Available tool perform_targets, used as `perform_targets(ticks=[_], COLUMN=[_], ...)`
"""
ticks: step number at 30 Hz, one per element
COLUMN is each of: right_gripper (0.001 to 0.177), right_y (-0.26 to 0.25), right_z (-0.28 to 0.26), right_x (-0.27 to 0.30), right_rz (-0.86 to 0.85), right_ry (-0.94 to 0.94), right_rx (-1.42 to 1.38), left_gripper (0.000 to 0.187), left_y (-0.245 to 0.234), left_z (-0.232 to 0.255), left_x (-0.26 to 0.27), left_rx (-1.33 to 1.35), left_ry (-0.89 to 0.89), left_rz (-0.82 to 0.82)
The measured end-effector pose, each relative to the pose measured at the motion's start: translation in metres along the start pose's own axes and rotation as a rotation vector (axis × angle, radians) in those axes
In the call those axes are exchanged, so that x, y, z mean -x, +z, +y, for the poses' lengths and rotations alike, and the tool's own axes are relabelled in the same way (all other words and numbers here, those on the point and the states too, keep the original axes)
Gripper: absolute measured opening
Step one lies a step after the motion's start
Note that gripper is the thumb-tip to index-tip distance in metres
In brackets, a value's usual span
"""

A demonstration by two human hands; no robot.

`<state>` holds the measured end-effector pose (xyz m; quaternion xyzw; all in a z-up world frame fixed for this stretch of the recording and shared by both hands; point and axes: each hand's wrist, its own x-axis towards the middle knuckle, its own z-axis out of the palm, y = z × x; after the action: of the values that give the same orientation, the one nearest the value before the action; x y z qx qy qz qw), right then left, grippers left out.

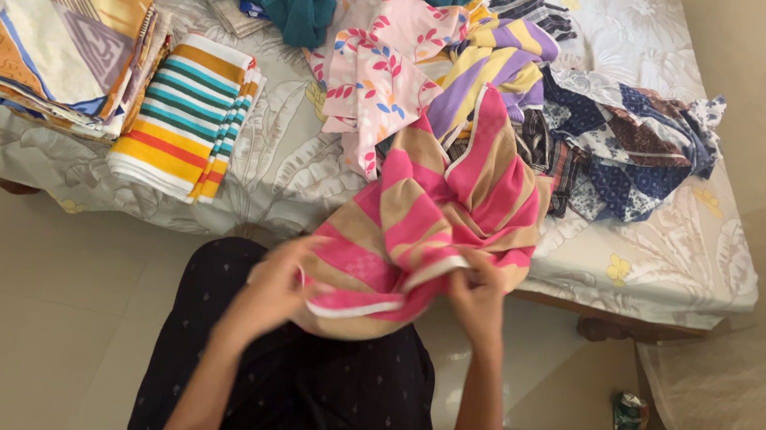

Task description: The person sits on the floor and folds multiple patterned cloths by hand. They unfold each cloth, align edges, fold it into a compact rectangle, and place it on a growing stack on the bed. The process is repeated for several cloths with different patterns.

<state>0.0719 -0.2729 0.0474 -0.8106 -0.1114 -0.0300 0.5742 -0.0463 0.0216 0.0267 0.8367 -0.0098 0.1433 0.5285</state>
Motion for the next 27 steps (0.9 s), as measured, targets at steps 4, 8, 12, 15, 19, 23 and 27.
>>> perform_targets(ticks=[4,8,12,15,19,23,27], right_gripper=[0.030,0.034,0.035,0.036,0.034,0.040,0.034], right_y=[0.027,0.031,0.026,0.022,0.017,0.011,-0.007], right_z=[-0.028,-0.057,-0.065,-0.055,-0.030,0.002,0.033], right_x=[0.009,0.013,0.010,0.008,0.001,-0.008,-0.024], right_rz=[-0.180,-0.250,-0.174,-0.190,-0.007,0.188,0.378], right_ry=[-0.215,-0.190,-0.299,-0.272,-0.305,-0.215,-0.095], right_rx=[0.026,0.000,0.176,0.146,0.256,0.422,0.536], left_gripper=[0.071,0.055,0.040,0.037,0.039,0.036,0.027], left_y=[0.040,0.056,0.047,0.037,0.025,0.009,-0.009], left_z=[0.066,0.092,0.093,0.095,0.109,0.128,0.144], left_x=[-0.006,-0.019,-0.029,-0.038,-0.052,-0.066,-0.073], left_rx=[0.147,0.139,0.198,0.136,0.066,0.074,0.098], left_ry=[0.081,0.098,-0.055,0.197,0.288,0.363,0.388], left_rz=[-0.091,0.096,0.063,0.212,0.367,0.457,0.550])
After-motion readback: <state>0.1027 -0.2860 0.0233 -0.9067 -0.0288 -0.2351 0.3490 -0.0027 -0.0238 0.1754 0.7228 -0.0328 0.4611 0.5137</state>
